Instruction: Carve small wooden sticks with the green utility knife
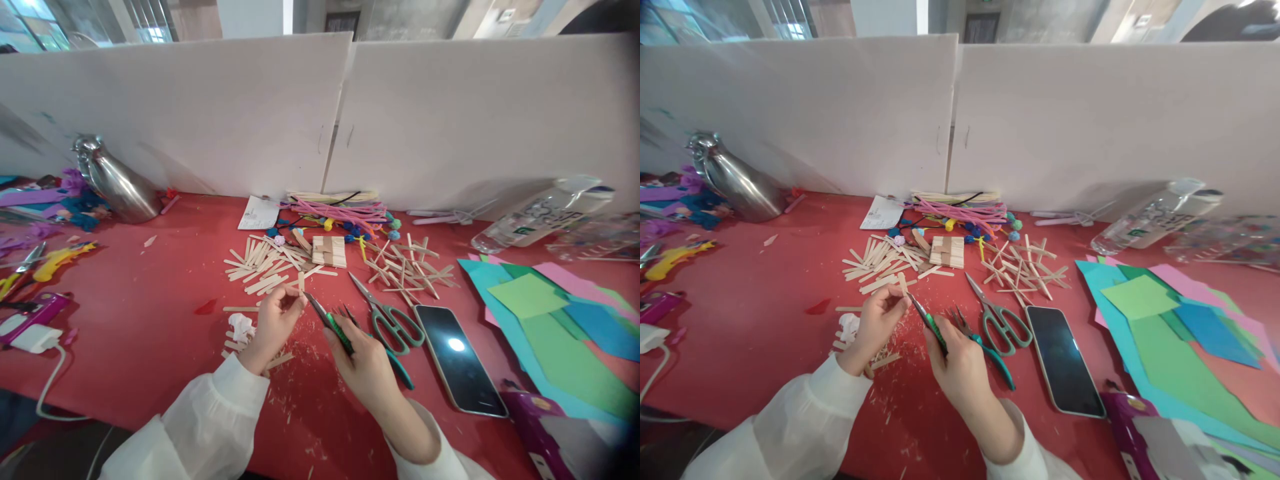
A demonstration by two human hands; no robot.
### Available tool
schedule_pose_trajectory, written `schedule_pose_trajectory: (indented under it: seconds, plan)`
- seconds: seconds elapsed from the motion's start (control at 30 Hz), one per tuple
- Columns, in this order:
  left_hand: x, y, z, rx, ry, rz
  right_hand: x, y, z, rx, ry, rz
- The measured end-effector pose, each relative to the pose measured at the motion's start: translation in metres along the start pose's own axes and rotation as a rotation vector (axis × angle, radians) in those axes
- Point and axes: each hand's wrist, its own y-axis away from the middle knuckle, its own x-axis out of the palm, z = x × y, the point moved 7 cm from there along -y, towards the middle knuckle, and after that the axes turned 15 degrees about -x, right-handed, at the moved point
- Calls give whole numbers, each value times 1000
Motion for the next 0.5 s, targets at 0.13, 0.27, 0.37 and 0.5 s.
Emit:
schedule_pose_trajectory:
  seconds: [0.13, 0.27, 0.37, 0.5]
  plan:
    - [-2, -1, 1, 55, -25, -31, 1, 1, -1, 6, -16, -5]
    - [-4, 2, -3, 119, -90, -68, 2, 2, 1, 29, -56, 2]
    - [-5, 5, -9, 180, -97, -85, 4, 3, 2, 61, -106, 23]
    - [-6, 7, -12, 231, -114, -93, 8, 5, 3, 115, -193, 42]
